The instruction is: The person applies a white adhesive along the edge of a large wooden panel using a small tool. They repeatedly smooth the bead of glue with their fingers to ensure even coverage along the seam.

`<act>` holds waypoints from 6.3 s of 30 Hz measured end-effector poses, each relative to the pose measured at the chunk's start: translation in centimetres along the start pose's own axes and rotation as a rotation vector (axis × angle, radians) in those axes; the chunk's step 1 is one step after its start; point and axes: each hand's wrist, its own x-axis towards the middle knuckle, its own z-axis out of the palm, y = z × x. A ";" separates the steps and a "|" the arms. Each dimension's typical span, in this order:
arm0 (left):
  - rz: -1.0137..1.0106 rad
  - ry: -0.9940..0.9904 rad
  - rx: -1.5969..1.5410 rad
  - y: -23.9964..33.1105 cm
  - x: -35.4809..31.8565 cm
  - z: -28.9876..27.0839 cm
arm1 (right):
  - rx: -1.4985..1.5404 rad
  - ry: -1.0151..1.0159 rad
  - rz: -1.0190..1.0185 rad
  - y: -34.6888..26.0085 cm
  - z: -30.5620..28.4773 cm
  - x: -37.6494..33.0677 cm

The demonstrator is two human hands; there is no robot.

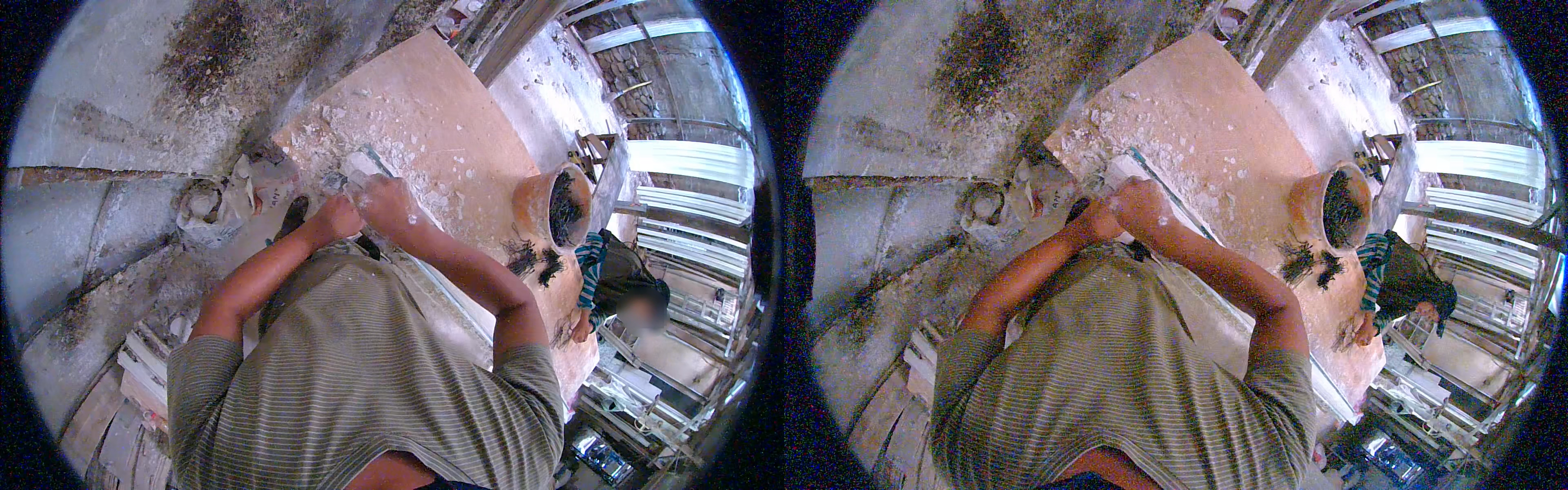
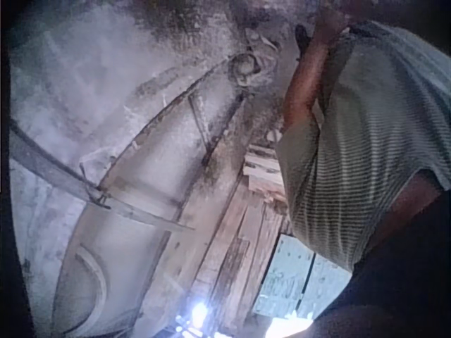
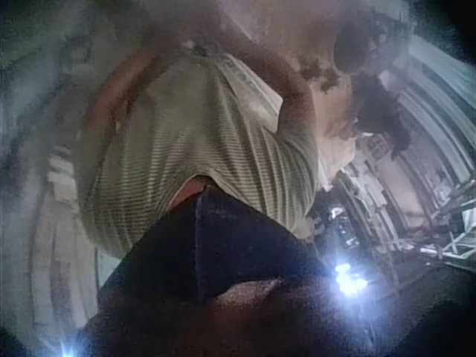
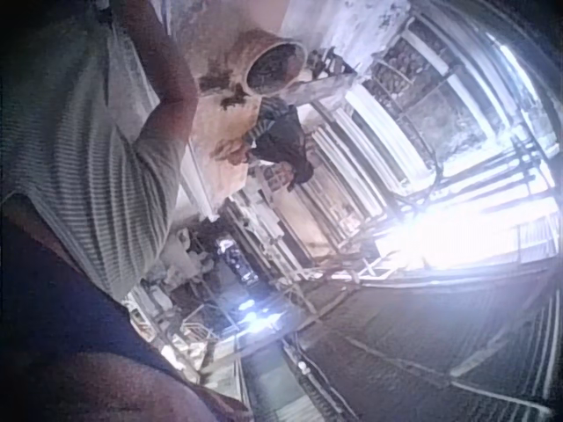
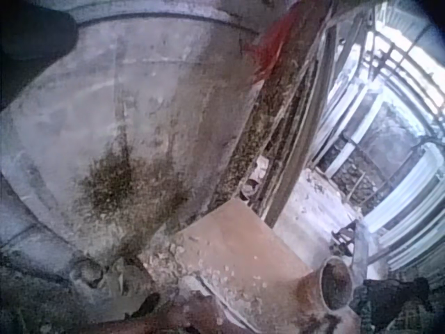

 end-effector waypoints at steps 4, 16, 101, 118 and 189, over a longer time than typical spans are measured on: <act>-0.101 -0.127 -0.005 1.9 1.6 -2.4 | -0.017 -0.191 0.113 3.8 4.5 2.2; -0.078 -0.201 -0.003 2.4 1.9 -4.0 | -0.130 -0.047 -0.020 4.8 5.2 1.7; -0.413 -0.639 -0.089 -10.7 8.3 -12.5 | 0.348 0.017 0.355 1.9 8.4 -12.4; -0.590 -0.271 -0.423 -13.2 5.0 -9.9 | 0.304 -0.067 0.277 2.8 6.9 -2.5; 0.209 -0.828 -0.286 1.0 10.0 -7.4 | 1.799 1.978 1.509 -13.8 16.7 -10.2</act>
